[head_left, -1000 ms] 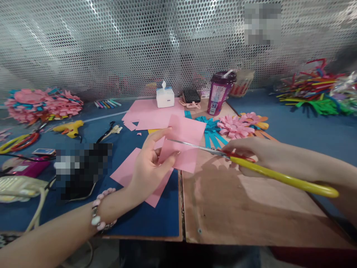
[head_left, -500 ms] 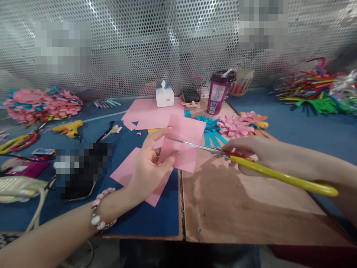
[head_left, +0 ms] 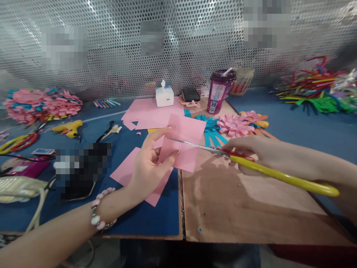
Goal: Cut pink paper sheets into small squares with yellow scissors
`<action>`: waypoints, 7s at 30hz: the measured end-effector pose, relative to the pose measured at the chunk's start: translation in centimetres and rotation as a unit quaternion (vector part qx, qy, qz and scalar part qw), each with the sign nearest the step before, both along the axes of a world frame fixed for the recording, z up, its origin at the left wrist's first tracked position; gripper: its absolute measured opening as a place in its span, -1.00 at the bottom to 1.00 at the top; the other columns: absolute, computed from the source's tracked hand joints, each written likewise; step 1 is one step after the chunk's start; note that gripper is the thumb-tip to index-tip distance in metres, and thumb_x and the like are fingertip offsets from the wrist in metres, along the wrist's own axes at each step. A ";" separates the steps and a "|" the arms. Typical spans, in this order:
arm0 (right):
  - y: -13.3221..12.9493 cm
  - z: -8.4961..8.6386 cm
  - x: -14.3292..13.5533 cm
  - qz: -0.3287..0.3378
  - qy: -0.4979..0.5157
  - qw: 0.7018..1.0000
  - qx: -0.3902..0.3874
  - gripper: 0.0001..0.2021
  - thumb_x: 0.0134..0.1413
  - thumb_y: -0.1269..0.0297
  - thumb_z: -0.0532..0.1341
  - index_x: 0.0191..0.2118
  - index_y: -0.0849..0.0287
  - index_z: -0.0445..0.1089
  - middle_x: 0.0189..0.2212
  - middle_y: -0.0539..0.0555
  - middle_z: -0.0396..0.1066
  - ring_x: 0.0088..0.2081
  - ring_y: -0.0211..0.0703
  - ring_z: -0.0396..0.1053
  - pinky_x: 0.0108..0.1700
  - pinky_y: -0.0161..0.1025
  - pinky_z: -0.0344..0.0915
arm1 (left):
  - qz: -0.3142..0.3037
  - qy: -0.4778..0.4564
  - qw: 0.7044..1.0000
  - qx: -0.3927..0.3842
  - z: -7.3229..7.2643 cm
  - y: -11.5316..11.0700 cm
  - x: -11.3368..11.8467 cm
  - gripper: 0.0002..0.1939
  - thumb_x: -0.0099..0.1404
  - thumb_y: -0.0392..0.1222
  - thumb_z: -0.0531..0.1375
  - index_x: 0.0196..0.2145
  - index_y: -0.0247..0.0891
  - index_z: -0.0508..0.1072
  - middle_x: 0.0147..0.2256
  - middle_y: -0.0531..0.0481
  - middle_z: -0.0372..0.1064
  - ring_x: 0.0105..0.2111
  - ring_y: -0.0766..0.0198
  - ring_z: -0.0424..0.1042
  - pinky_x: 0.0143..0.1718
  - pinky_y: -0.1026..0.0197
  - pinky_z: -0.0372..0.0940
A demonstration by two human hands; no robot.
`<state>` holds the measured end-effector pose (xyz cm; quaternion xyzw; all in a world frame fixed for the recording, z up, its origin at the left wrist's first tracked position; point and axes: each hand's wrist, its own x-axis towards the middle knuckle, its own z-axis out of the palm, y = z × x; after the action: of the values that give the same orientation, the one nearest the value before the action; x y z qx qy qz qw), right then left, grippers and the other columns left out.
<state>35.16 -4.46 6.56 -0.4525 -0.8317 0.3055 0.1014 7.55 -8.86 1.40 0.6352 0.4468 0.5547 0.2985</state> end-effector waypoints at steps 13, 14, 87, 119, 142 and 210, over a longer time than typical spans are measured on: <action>-0.7 1.2 -0.7 -0.009 -0.058 0.996 -0.065 -0.55 0.01 0.20 0.15 0.04 0.22 0.40 -0.04 0.18 0.46 -0.06 0.12 0.41 -0.06 -0.06 0.33 | -0.017 0.007 0.995 0.094 -0.6 0.5 -0.3 -0.39 0.21 -0.26 0.27 0.19 -0.09 0.23 0.21 -0.11 0.18 0.10 0.07 0.35 -0.12 0.21 0.49; -0.7 1.1 -0.7 -0.010 -0.054 0.996 -0.066 -0.55 0.00 0.20 0.15 0.04 0.21 0.40 -0.05 0.17 0.47 -0.07 0.12 0.42 -0.07 -0.07 0.34 | -0.018 0.004 0.995 0.101 -0.6 0.5 -0.2 -0.40 0.21 -0.27 0.27 0.18 -0.10 0.24 0.20 -0.11 0.20 0.13 0.05 0.31 -0.09 0.19 0.48; -1.3 -0.1 -2.4 -0.008 -0.026 0.995 -0.093 -0.65 -0.06 0.13 0.15 -0.26 0.31 0.45 -0.34 0.17 0.51 -0.27 0.08 0.43 -0.29 -0.14 0.27 | 0.000 0.065 0.985 0.163 -0.8 0.4 -0.8 -0.30 0.21 -0.24 0.27 0.25 -0.13 0.12 0.24 -0.18 0.12 0.25 -0.05 0.13 0.11 -0.04 0.32; -0.8 -1.6 -2.1 -0.008 -0.025 0.998 -0.059 -0.66 0.00 0.04 0.16 -0.35 0.26 0.44 -0.46 0.09 0.42 -0.36 -0.07 0.36 -0.37 -0.24 0.21 | 0.017 0.102 0.981 0.165 -0.8 0.3 -1.3 -0.27 0.19 -0.19 0.30 0.26 -0.07 0.13 0.26 -0.13 0.11 0.24 -0.03 0.13 0.21 -0.07 0.19; -1.2 -1.4 -2.5 -0.012 -0.004 0.998 -0.056 -0.74 -0.06 0.10 0.17 -0.49 0.23 0.33 -0.55 0.03 0.26 -0.45 -0.20 0.21 -0.45 -0.27 0.10 | 0.005 0.089 0.984 0.153 -1.1 0.4 -1.6 -0.25 0.18 -0.20 0.31 0.27 -0.03 0.12 0.28 -0.08 0.08 0.27 -0.03 0.09 0.25 -0.10 0.13; -0.7 -2.3 -2.2 0.019 -0.061 0.998 0.009 -0.75 0.03 0.13 0.16 -0.53 0.18 0.28 -0.60 -0.03 0.18 -0.51 -0.27 0.08 -0.51 -0.31 -0.04 | -0.033 0.073 0.988 0.131 -0.5 0.2 -1.7 -0.43 0.19 -0.32 0.26 0.14 -0.13 0.27 0.09 -0.12 0.24 0.12 0.11 0.24 0.00 0.12 0.37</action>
<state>32.99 -5.12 4.31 -0.4535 -0.8475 0.2714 0.0489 5.80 -8.67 0.92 0.7218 0.3698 0.5505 0.1978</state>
